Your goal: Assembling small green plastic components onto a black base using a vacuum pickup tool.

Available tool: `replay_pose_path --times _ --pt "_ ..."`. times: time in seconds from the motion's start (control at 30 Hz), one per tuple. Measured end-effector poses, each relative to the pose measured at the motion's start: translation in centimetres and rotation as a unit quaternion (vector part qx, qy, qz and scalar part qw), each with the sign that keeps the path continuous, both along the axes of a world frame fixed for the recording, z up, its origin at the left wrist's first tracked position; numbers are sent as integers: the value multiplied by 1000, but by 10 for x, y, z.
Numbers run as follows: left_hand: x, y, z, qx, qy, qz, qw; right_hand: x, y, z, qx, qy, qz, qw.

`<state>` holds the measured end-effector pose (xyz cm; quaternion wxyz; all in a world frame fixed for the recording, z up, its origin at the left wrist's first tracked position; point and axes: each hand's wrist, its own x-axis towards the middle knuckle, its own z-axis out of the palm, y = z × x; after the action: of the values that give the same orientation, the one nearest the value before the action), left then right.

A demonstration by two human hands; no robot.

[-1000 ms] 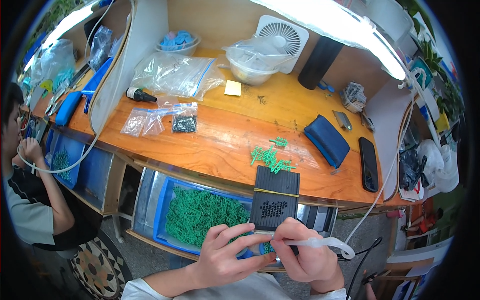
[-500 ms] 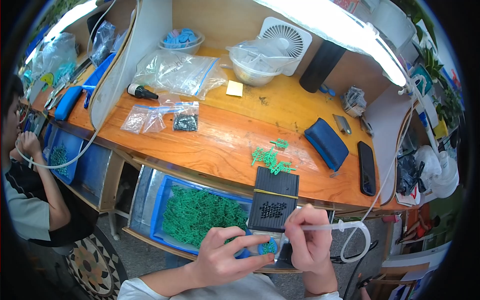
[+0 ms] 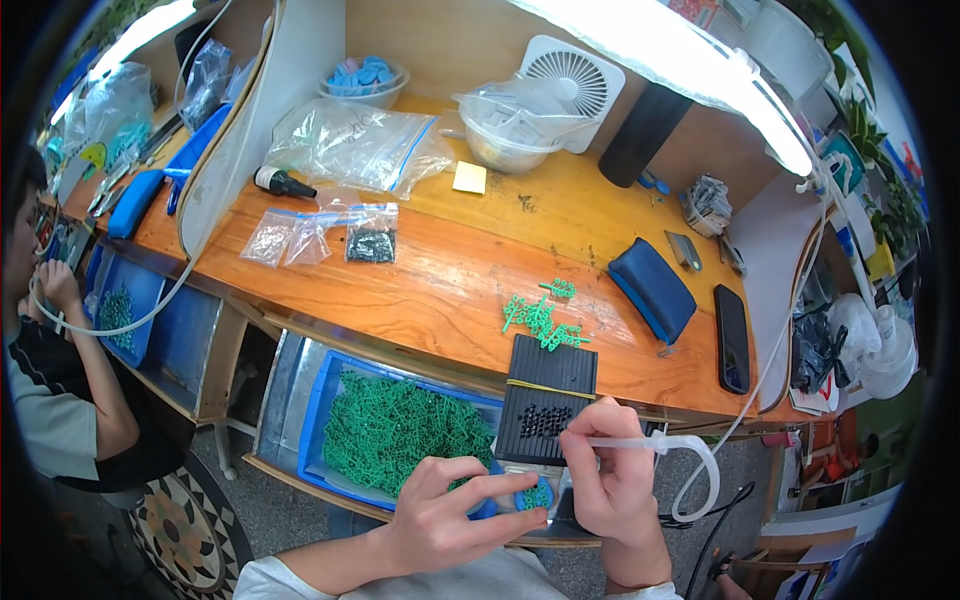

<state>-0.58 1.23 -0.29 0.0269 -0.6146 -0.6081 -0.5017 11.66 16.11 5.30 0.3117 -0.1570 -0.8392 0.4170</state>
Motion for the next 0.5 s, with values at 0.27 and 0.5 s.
replay_pose_path --times 0.27,0.5 --pt "-1 2 1 4 4 -6 1000 24 -13 -10 -79 64 90 991" --pt "-1 2 0 9 1 -1 1000 17 -16 -2 -41 31 96 994"
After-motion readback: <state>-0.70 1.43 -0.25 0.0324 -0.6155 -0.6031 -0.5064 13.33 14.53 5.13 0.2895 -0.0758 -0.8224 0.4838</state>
